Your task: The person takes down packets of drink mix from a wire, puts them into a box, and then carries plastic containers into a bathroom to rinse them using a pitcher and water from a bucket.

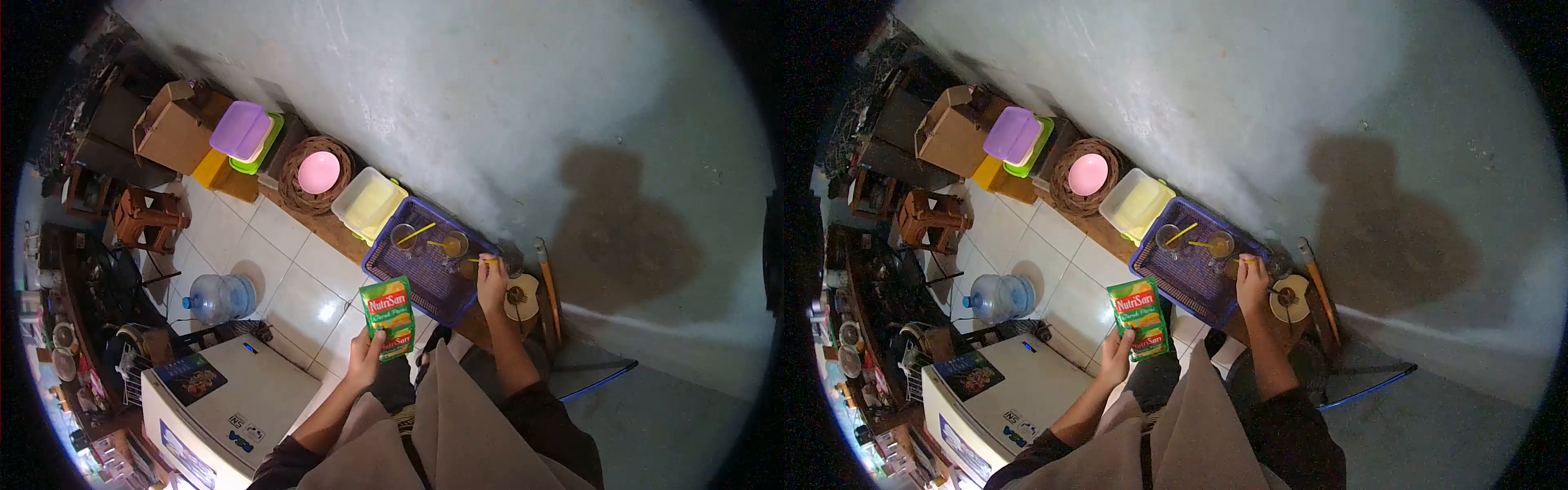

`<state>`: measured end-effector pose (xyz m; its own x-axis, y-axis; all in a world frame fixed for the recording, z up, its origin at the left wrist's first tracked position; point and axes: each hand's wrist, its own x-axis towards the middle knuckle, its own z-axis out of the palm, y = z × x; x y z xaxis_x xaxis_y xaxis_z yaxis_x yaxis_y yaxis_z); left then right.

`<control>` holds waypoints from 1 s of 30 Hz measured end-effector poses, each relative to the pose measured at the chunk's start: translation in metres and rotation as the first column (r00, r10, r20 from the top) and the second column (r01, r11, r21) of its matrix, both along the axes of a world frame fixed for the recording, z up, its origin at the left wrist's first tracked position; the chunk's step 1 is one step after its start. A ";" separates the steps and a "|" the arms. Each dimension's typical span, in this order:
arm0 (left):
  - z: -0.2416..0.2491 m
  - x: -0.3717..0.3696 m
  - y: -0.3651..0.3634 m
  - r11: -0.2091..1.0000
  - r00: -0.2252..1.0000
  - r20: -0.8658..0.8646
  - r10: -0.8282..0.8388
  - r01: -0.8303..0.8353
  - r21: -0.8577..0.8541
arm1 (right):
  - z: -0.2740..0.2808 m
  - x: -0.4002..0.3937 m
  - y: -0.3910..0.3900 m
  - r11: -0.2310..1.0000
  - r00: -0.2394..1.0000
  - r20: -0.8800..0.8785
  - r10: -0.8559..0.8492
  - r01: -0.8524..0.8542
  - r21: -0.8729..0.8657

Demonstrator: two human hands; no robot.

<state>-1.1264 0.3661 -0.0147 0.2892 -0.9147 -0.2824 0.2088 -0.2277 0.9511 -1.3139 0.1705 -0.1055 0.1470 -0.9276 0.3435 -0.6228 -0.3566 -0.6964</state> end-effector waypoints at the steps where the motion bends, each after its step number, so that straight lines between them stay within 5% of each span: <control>1: -0.001 0.006 0.000 1.000 1.000 -0.016 0.011 -0.011 0.007 | 0.005 0.004 -0.001 1.000 0.999 0.045 0.013 -0.013 0.002; 6: -0.005 0.027 -0.008 0.999 0.995 -0.087 0.048 -0.046 0.026 | -0.034 0.038 -0.027 0.990 0.990 -0.029 0.138 -0.139 -0.035; 8: -0.007 0.034 -0.008 0.998 0.992 -0.113 0.058 -0.054 0.040 | -0.064 0.049 -0.031 0.990 0.939 -0.323 0.120 -0.087 0.114; 12: -0.006 0.044 -0.012 0.990 0.982 -0.146 0.117 -0.103 0.100 | -0.099 0.059 -0.037 0.981 0.779 -0.605 0.162 -0.058 0.187; 14: -0.007 0.051 -0.014 0.992 0.984 -0.147 0.101 -0.087 0.095 | -0.091 0.061 -0.040 0.935 0.811 -0.551 0.197 0.013 0.354; 18: -0.005 0.069 -0.018 0.994 0.991 -0.131 0.030 -0.015 0.111 | -0.072 0.057 -0.032 0.967 0.887 -0.462 0.000 0.117 0.224; 21: -0.004 0.079 -0.032 0.994 0.993 -0.113 0.019 -0.007 0.105 | -0.064 0.041 -0.015 0.914 0.887 -0.461 -0.026 0.208 0.349; 24: -0.004 0.087 -0.044 0.998 0.991 -0.130 0.027 -0.019 0.058 | -0.019 0.041 0.001 0.982 0.937 -0.343 -0.071 0.127 0.143; 26: 0.001 0.091 -0.050 0.997 0.992 -0.122 0.034 -0.026 0.072 | 0.017 0.061 0.010 0.939 0.949 0.090 -0.303 0.281 0.200; 30: -0.002 0.102 -0.055 0.999 0.994 -0.106 0.017 -0.013 0.038 | 0.004 0.097 0.020 0.926 0.884 0.291 -0.366 0.313 0.212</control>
<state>-1.0242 0.3113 -0.0168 0.2697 -0.8985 -0.3464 0.3119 -0.2588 0.9142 -1.2165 0.1902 -0.1019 -0.2795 -0.9456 0.1666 -0.4205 -0.0354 -0.9066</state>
